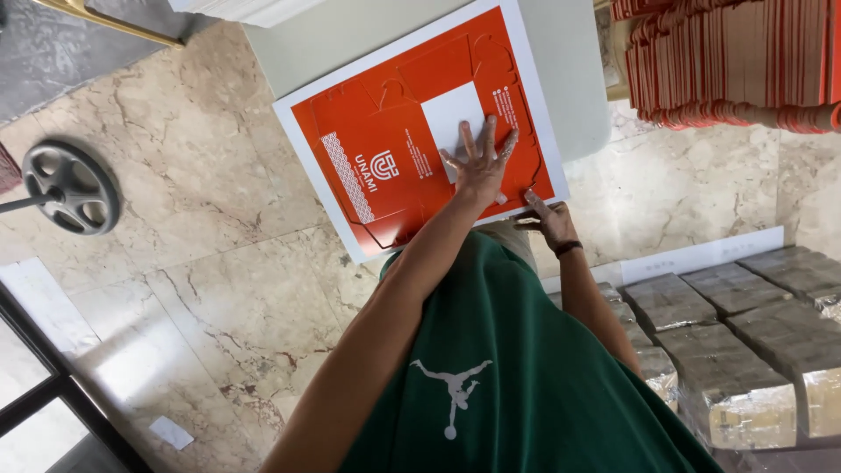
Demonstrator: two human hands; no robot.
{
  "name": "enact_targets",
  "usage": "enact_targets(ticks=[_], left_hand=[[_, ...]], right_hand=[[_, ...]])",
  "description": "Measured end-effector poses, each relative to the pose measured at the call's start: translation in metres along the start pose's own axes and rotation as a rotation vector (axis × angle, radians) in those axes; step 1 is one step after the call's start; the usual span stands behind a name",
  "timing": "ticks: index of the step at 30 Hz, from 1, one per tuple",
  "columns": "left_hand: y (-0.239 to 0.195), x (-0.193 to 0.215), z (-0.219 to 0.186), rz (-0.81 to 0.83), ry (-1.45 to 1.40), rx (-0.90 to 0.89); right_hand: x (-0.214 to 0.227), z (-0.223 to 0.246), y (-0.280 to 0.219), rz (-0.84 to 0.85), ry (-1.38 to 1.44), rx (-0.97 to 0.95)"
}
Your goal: Sorting and stacking flat cardboard box templates into a frame for further processing.
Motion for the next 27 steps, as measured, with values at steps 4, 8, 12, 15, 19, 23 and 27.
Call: enact_targets(ticks=[4, 8, 12, 15, 19, 23, 27], left_hand=[[0.016, -0.016, -0.001, -0.019, 0.019, -0.002], [0.016, -0.018, -0.001, -0.012, 0.072, 0.053], [0.008, 0.007, 0.004, 0.074, -0.060, -0.032], [0.017, 0.021, 0.009, -0.040, -0.184, -0.029], [0.045, 0.023, 0.012, -0.004, -0.285, 0.177], [0.041, 0.035, 0.011, 0.090, -0.299, 0.283], [0.047, 0.023, 0.011, 0.124, -0.259, 0.320]], right_hand=[[0.009, -0.023, 0.009, -0.008, 0.092, -0.030], [0.011, -0.025, 0.011, 0.013, 0.040, 0.046], [0.000, 0.001, 0.000, 0.042, -0.006, -0.044], [0.006, -0.010, 0.002, -0.104, 0.151, -0.092], [-0.009, 0.003, 0.003, -0.203, 0.009, -0.163], [0.010, -0.036, 0.038, 0.103, -0.163, 0.280], [-0.040, 0.046, -0.031, -0.054, -0.480, 0.271]])
Point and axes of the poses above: each hand's wrist, its own y-axis towards the middle knuckle, its own x-axis out of the back of the hand, z = x × y, the point moved 7 cm from there along y, towards the middle knuckle, and after that the axes turned 14 degrees about z, right-handed, at the moved point
